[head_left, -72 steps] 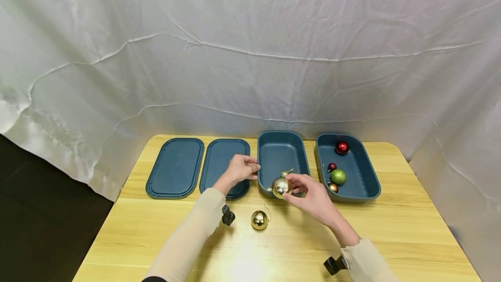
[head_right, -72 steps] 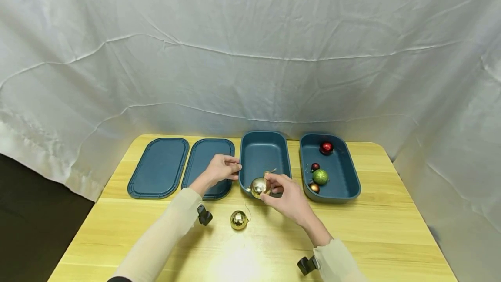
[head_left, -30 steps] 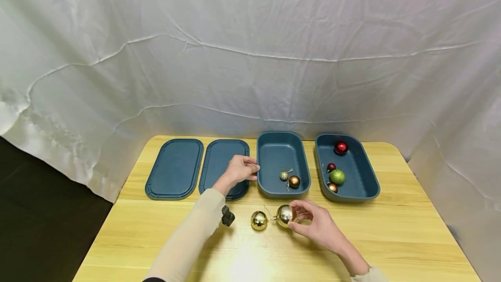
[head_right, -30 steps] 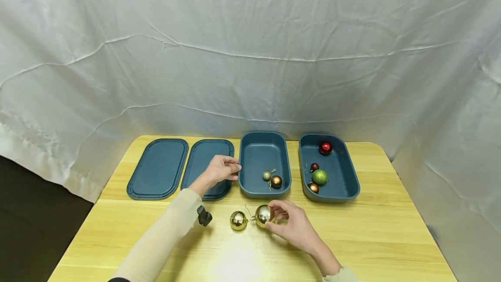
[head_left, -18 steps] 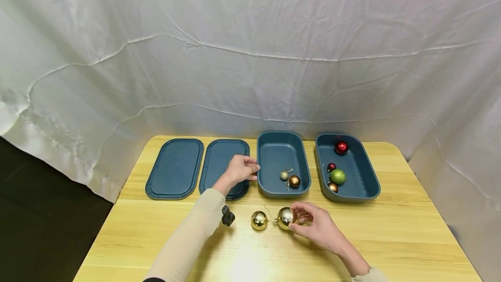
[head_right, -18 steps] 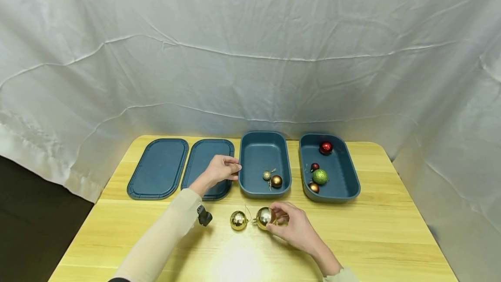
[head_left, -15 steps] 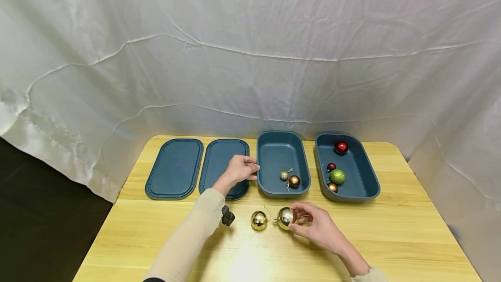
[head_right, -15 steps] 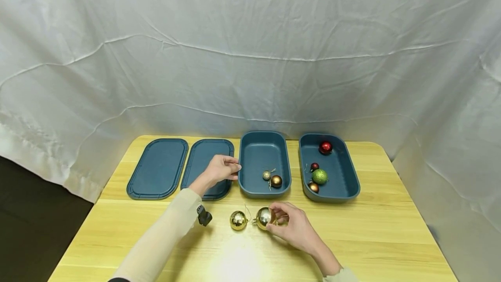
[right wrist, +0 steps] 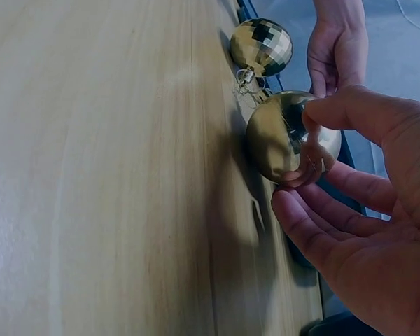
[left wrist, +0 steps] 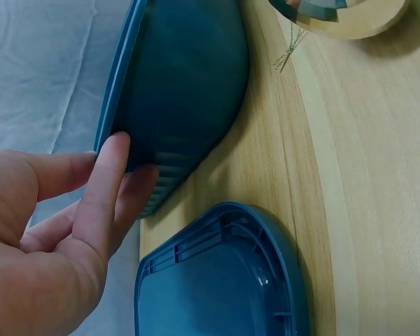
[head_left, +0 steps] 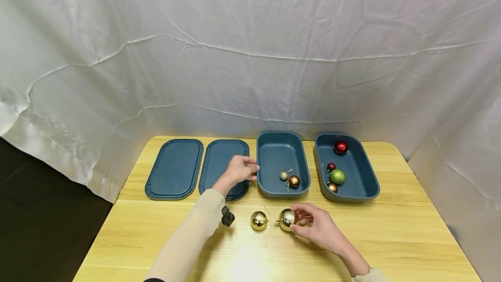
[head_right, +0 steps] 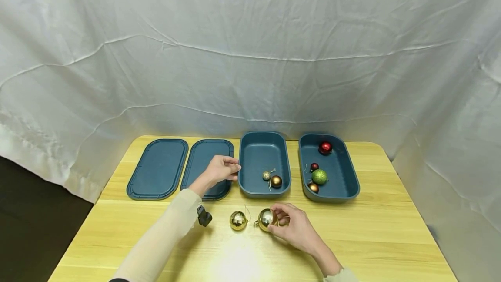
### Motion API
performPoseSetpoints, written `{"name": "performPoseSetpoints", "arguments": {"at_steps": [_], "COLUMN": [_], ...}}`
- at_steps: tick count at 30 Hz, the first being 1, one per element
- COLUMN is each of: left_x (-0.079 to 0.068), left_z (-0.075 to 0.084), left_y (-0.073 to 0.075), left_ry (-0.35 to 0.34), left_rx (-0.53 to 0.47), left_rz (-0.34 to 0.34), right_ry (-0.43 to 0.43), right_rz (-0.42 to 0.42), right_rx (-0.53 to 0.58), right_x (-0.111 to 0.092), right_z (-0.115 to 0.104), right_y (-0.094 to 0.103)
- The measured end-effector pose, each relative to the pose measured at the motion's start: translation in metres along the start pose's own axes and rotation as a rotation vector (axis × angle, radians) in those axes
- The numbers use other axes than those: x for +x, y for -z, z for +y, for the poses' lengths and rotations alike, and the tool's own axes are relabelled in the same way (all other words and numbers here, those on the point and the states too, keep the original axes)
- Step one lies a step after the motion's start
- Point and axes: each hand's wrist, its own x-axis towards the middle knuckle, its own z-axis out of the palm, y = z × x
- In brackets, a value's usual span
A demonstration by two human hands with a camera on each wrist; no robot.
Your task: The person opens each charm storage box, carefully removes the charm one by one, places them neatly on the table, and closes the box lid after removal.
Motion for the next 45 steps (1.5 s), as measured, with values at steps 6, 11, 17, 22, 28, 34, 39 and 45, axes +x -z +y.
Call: {"name": "performPoseSetpoints", "arguments": {"at_steps": [6, 11, 17, 22, 28, 34, 39, 45], "left_x": [0.001, 0.0, -0.001, -0.001, -0.001, -0.001, -0.002, -0.003], "left_z": [0.0, 0.0, 0.0, 0.0, 0.001, 0.001, 0.002, 0.002], "left_y": [0.0, 0.0, 0.001, 0.0, 0.0, 0.0, 0.0, 0.0], "left_ry": [-0.001, -0.002, -0.004, -0.006, -0.002, -0.007, -0.017, -0.014], "left_rx": [-0.007, -0.004, -0.003, 0.001, 0.0, 0.004, 0.014, 0.009], "left_rz": [-0.004, -0.007, -0.008, -0.006, -0.009, -0.012, -0.016, -0.009], "right_ry": [-0.004, -0.01, 0.025, 0.045, 0.066, 0.069, 0.077, 0.082], "right_rz": [-0.009, -0.014, -0.024, -0.019, -0.006, 0.007, 0.007, 0.002], "right_rx": [-0.004, 0.005, 0.029, 0.02, -0.011, -0.033, -0.033, -0.03], "right_x": [0.001, 0.001, 0.001, 0.001, 0.001, 0.001, 0.001, 0.001], "right_z": [0.002, 0.001, -0.004, -0.006, -0.005, -0.007, -0.009, -0.01], "right_y": [0.0, 0.0, 0.001, 0.0, -0.002, -0.004, -0.003, -0.002]}}
